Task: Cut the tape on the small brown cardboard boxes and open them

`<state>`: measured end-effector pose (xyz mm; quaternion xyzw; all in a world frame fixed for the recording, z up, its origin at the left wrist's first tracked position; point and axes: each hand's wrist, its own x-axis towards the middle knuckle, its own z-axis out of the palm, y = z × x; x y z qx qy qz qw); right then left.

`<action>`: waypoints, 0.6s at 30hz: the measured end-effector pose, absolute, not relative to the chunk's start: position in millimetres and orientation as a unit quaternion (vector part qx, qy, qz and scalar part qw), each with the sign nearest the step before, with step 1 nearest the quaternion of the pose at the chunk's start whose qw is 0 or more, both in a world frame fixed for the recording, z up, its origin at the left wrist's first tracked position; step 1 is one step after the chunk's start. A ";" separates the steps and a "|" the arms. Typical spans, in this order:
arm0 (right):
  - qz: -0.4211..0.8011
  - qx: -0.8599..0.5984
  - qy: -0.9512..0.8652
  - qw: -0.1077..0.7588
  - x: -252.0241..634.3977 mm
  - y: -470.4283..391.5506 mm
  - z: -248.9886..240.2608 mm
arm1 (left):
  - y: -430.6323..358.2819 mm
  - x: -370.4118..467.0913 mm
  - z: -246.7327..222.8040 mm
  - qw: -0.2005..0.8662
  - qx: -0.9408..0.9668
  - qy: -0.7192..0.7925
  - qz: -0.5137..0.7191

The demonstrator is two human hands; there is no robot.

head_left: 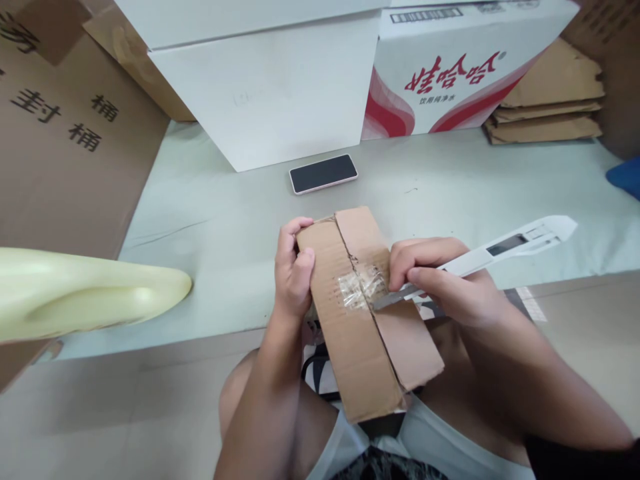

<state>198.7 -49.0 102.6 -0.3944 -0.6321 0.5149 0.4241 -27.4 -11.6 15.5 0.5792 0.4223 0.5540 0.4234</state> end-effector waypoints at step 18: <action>0.493 -0.420 -0.595 0.476 194.6 -50.8 93.3 | -11.5 -26.2 16.6 0.424 0.575 0.426 0.555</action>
